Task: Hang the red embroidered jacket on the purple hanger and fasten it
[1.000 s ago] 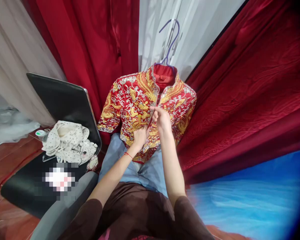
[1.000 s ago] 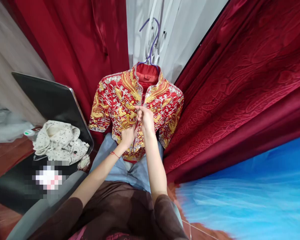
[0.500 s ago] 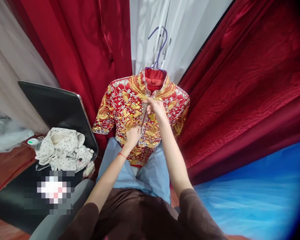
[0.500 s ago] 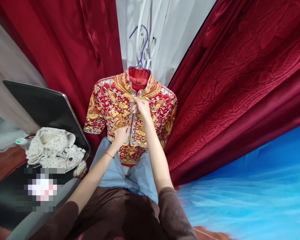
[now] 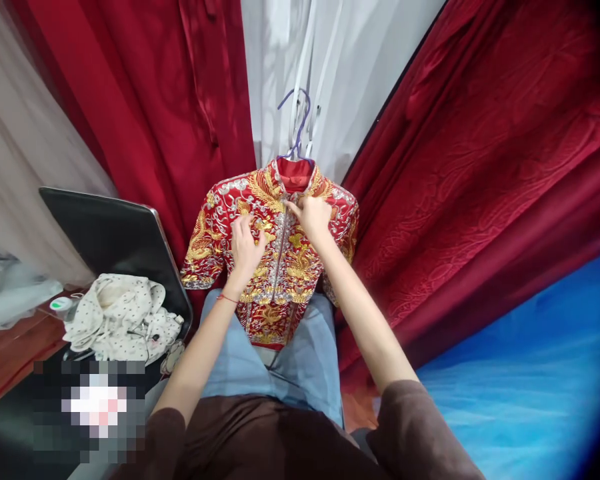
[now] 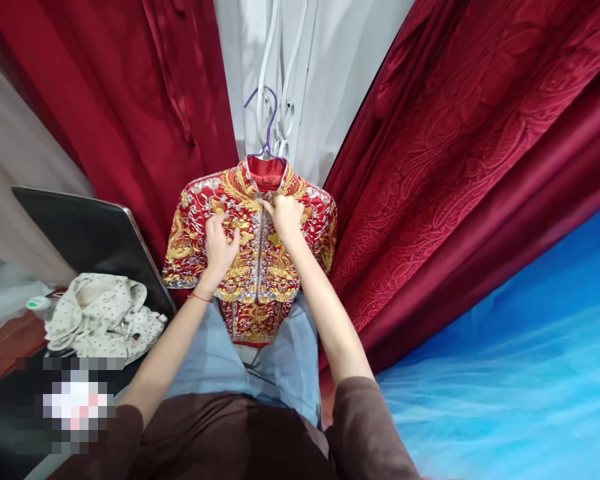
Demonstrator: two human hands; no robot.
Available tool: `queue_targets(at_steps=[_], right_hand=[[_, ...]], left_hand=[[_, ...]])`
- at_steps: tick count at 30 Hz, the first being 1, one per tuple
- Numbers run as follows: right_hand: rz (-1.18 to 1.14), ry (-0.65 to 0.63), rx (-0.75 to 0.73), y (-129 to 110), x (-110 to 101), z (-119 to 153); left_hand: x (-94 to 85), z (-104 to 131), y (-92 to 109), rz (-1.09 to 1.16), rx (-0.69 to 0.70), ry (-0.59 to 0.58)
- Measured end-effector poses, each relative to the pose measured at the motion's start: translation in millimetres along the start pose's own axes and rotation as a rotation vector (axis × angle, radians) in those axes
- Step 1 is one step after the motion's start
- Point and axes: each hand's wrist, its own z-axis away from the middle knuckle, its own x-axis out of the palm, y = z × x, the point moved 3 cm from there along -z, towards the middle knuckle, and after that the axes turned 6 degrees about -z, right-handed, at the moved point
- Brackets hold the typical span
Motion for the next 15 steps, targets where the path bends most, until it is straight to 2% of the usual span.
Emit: queue_targets(at_steps=[1, 3, 5, 7, 9, 11, 13, 15], right_hand=[[0.014, 0.032, -0.092, 0, -13, -1], [0.055, 0.133, -0.241, 9, -43, -4], [0.132, 0.208, -0.309, 29, -68, -12], [0.185, 0.167, -0.299, 58, -82, -20], [0.163, 0.012, -0.272, 85, -83, -23], [0.091, -0.092, -0.237, 104, -81, -20], [0.014, -0.049, -0.184, 111, -81, -14], [-0.047, 0.079, -0.128, 110, -84, -8]], left_hand=[[-13.7, -18, -1, -0.051, 0.017, 0.070], [-37.4, -55, -8, -0.158, 0.036, 0.139], [-49.6, -89, -18, -0.214, 0.104, 0.051], [-50.3, -111, -27, -0.248, 0.193, -0.139], [-48.3, -120, -33, -0.296, 0.250, -0.262], [-49.4, -120, -33, -0.349, 0.255, -0.262], [-53.8, -117, -30, -0.372, 0.224, -0.188], [-58.5, -116, -28, -0.355, 0.180, -0.105]])
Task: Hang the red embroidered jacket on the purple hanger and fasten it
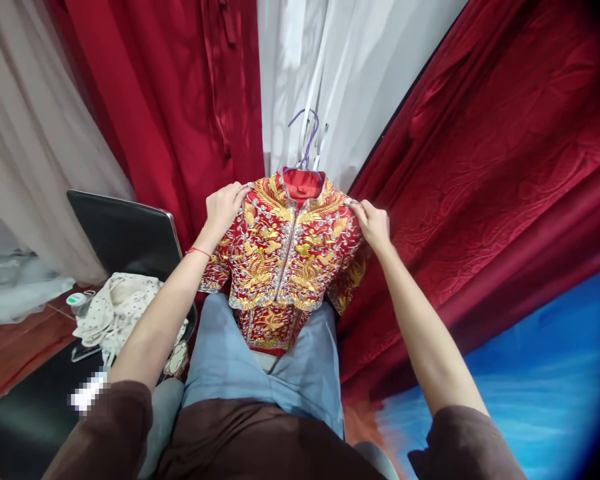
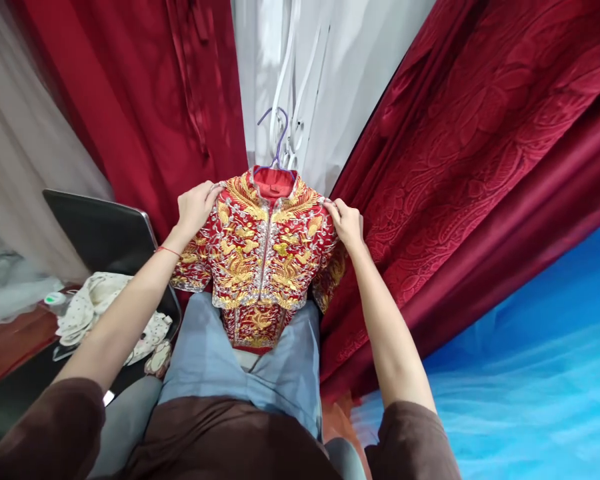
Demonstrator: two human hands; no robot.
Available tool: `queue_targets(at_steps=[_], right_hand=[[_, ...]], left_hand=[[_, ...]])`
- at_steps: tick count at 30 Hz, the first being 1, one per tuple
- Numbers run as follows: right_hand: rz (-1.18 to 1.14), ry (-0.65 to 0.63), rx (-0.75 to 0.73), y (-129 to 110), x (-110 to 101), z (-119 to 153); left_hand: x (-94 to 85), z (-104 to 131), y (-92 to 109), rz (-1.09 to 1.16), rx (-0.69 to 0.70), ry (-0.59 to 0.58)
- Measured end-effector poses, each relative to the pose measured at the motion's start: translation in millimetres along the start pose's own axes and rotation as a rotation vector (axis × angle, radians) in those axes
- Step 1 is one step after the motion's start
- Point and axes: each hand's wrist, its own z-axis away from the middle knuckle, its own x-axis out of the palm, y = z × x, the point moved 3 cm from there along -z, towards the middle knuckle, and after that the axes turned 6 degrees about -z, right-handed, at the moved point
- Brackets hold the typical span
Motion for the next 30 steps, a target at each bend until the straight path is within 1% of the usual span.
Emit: queue_targets(at_steps=[2, 4, 6, 9, 12, 15, 22, 26, 30], right_hand=[[-0.061, 0.088, 0.032, -4, -2, 3], [-0.144, 0.085, 0.054, -6, 2, 3], [-0.205, 0.077, 0.094, -4, 9, 3], [-0.199, 0.135, 0.166, 0, 18, 6], [-0.170, 0.151, 0.196, 0, 22, 10], [-0.131, 0.151, 0.211, -4, 22, 16], [-0.088, 0.154, 0.246, -16, 20, 25], [-0.092, 0.134, 0.268, -16, 19, 25], [-0.085, 0.112, 0.289, -16, 19, 26]], left_hand=[[-0.1, -1, -2, 0.045, -0.045, 0.033], [6.3, -2, -6, 0.109, -0.066, 0.018], [17.0, -2, -8, 0.158, -0.084, 0.001], [32.1, 1, -10, 0.183, -0.125, 0.044], [39.9, 2, -11, 0.202, -0.138, 0.073], [39.0, 2, -12, 0.218, -0.132, 0.059], [26.2, 10, -11, 0.190, -0.118, 0.049], [26.6, 12, -10, 0.178, -0.115, 0.050], [29.0, 12, -13, 0.223, -0.122, 0.061]])
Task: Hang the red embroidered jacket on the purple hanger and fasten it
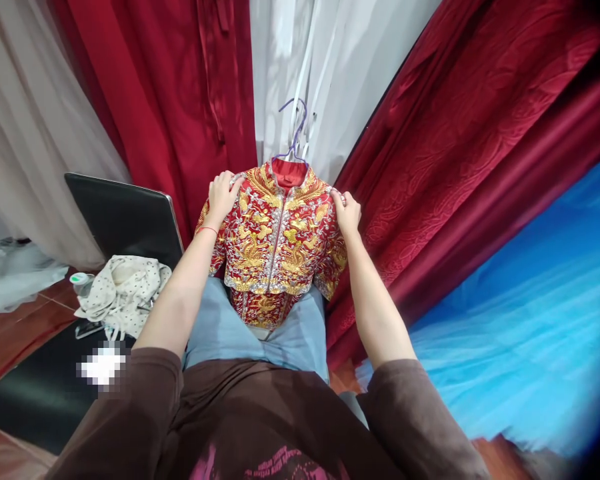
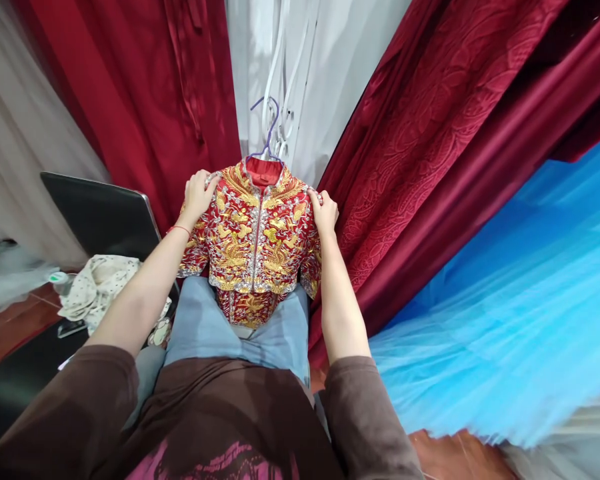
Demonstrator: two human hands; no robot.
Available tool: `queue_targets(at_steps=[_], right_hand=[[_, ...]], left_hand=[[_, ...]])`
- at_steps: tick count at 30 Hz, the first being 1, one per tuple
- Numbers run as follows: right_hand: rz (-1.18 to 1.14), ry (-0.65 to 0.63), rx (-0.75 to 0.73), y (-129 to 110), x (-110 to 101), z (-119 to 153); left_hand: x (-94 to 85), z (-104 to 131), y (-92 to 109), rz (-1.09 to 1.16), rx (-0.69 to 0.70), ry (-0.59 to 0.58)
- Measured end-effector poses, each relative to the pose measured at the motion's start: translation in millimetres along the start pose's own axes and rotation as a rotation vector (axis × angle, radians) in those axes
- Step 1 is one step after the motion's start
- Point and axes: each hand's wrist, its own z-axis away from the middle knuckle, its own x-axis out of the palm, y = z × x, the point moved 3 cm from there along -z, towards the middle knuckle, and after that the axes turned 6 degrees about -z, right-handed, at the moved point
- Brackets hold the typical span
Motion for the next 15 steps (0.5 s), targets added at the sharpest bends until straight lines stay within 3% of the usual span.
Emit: queue_targets(at_steps=[3, 8, 11, 15], right_hand=[[0.116, 0.077, 0.015, -7, 8, 6], [0.270, 0.364, -0.005, -39, 40, 32], [0.081, 0.217, -0.043, -61, 71, 45], [-0.230, -0.017, 0.062, -78, 103, 50]], left_hand=[[3.6, 0, -3, 0.020, 0.004, 0.003], [10.1, 0, 0, 0.031, 0.035, 0.007], [-1.1, 11, 16, 0.046, 0.039, 0.079], [-46.4, 70, 49, 0.190, -0.002, 0.417]])
